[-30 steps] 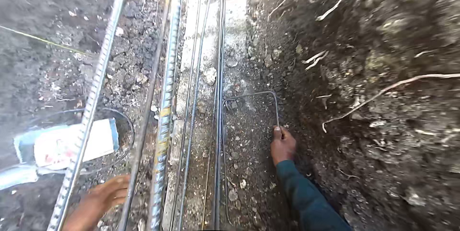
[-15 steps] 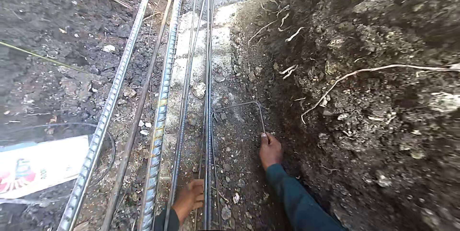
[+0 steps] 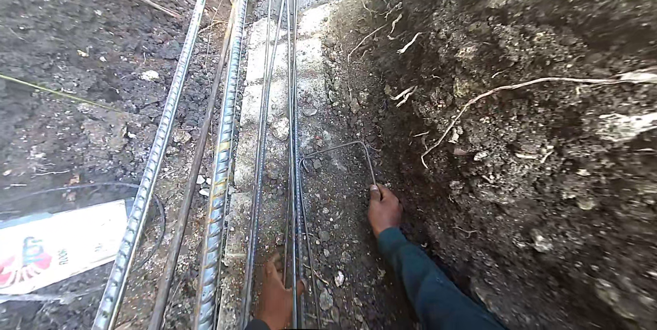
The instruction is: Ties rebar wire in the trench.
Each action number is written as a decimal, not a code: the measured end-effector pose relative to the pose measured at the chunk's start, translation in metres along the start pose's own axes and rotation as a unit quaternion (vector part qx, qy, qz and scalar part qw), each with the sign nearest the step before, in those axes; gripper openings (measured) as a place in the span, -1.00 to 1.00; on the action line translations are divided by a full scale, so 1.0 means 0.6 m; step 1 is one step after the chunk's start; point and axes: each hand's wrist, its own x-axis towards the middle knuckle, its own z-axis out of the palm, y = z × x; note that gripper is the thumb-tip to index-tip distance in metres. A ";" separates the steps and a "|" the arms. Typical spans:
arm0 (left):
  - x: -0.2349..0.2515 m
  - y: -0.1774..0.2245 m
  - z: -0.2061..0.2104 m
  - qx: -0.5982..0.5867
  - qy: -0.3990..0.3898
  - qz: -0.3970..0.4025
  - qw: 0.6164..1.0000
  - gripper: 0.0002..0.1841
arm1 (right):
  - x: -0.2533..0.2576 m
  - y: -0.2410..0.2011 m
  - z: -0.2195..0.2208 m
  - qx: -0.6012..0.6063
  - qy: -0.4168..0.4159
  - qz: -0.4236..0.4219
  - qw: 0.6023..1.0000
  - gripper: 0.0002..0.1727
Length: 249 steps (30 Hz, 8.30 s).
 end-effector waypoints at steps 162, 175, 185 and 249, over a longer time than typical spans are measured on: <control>0.081 0.074 -0.029 0.100 -0.084 0.034 0.991 -0.47 | 0.143 -0.182 0.144 -0.399 -0.331 -0.222 0.826 -0.69; 0.068 0.034 -0.043 -0.009 -0.068 0.022 0.997 -0.53 | 0.129 -0.158 0.177 -0.276 -0.304 -0.246 0.878 -0.77; 0.085 0.027 -0.037 -0.097 0.090 -0.054 0.990 -0.74 | 0.060 -0.172 0.160 -0.272 -0.292 -0.218 0.891 -0.65; 0.069 0.019 -0.047 -0.321 0.018 -0.085 0.943 -0.52 | 0.108 -0.153 0.167 -0.227 -0.393 -0.256 0.854 -0.69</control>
